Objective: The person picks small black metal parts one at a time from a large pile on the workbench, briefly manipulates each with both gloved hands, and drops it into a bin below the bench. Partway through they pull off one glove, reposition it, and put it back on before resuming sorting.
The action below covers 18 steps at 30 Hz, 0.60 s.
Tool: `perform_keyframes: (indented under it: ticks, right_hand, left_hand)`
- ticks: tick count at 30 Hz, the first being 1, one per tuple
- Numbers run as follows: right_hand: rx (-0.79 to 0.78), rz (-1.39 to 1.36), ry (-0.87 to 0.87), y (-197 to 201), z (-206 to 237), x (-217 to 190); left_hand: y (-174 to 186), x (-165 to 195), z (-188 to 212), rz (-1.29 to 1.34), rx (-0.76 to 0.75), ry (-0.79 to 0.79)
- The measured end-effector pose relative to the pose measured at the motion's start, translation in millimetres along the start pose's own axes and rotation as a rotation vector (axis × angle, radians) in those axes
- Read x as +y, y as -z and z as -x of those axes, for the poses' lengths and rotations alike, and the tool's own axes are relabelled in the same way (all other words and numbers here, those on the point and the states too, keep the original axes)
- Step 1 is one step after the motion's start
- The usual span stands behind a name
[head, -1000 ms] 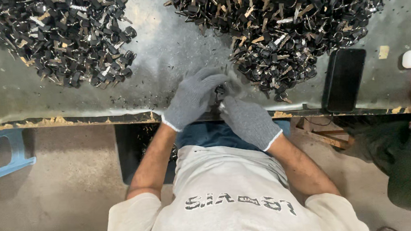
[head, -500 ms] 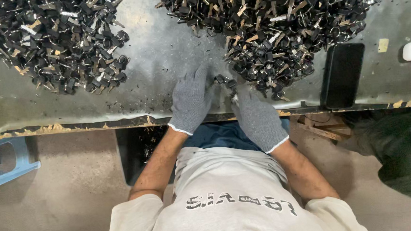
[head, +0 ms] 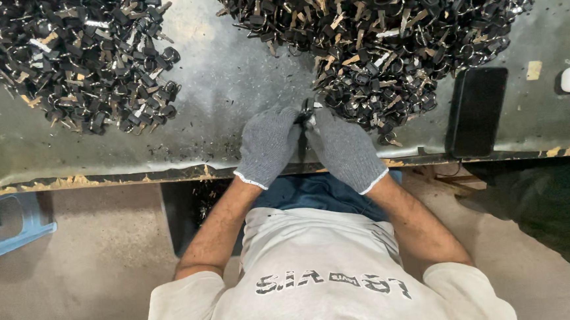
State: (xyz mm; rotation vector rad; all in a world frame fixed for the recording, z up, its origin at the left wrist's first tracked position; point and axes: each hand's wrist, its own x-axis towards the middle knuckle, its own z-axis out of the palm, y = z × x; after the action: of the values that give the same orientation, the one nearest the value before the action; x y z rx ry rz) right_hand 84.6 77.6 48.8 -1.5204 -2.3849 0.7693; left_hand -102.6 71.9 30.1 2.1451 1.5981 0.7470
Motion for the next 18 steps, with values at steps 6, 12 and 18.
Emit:
perform_keyframes:
  ticks: [6,12,18]
  right_hand:
    - [0.131,0.473,0.011,-16.6,-2.2,-8.3]
    - [0.071,0.585,-0.170,-35.7,-3.2,-19.5]
    - [-0.136,0.195,-0.083,-2.4,6.8,-7.2]
  left_hand:
    - [-8.7,-21.2,-3.5,-0.118,-0.105,-0.166]
    - [-12.4,-24.8,5.4,-0.214,-0.126,-0.290]
    - [1.8,-7.1,2.4,-0.036,-0.133,0.051]
